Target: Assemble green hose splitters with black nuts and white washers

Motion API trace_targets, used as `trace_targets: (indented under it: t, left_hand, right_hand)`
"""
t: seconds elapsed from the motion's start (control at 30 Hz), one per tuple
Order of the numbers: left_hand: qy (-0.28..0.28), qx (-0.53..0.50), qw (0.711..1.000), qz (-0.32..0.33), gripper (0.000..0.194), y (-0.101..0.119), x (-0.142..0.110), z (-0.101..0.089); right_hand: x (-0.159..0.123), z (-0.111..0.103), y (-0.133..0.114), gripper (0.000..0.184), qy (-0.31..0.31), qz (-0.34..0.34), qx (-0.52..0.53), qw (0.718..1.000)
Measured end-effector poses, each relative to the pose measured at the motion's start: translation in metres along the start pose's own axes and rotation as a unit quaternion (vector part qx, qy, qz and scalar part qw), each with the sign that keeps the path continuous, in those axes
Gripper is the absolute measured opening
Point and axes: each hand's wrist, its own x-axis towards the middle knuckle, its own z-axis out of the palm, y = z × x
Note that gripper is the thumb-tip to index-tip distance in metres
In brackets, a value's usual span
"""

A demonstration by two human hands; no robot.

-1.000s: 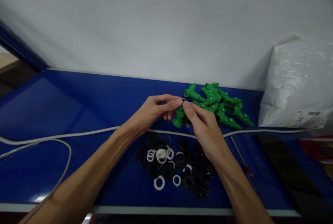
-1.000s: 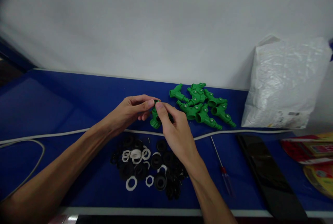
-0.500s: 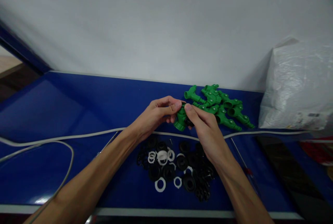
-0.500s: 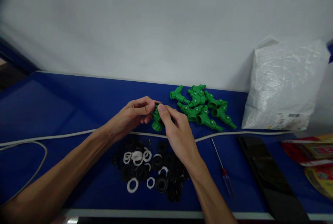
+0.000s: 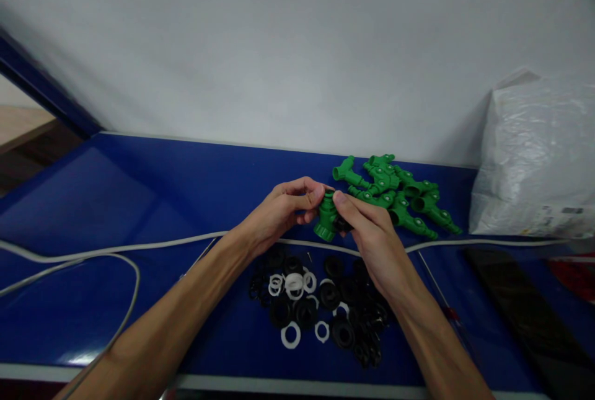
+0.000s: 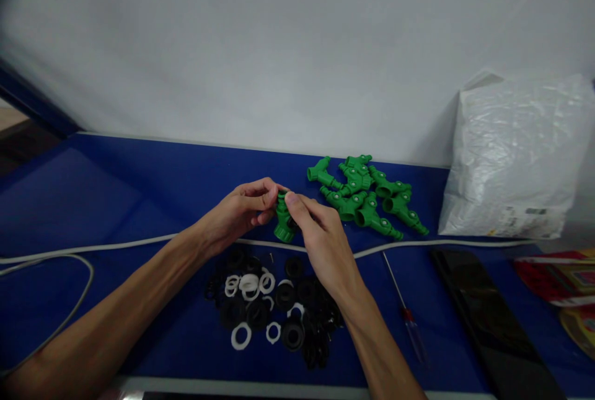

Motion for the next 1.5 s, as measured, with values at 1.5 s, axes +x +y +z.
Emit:
trace_targets:
  t: [1.5]
  left_hand:
    - [0.019, -0.094, 0.995, -0.033, 0.015, -0.0006, 0.0004, 0.0053]
  right_hand:
    - [-0.0018, -0.0049, -0.0004, 0.039, 0.023, -0.003, -0.078, 0.997]
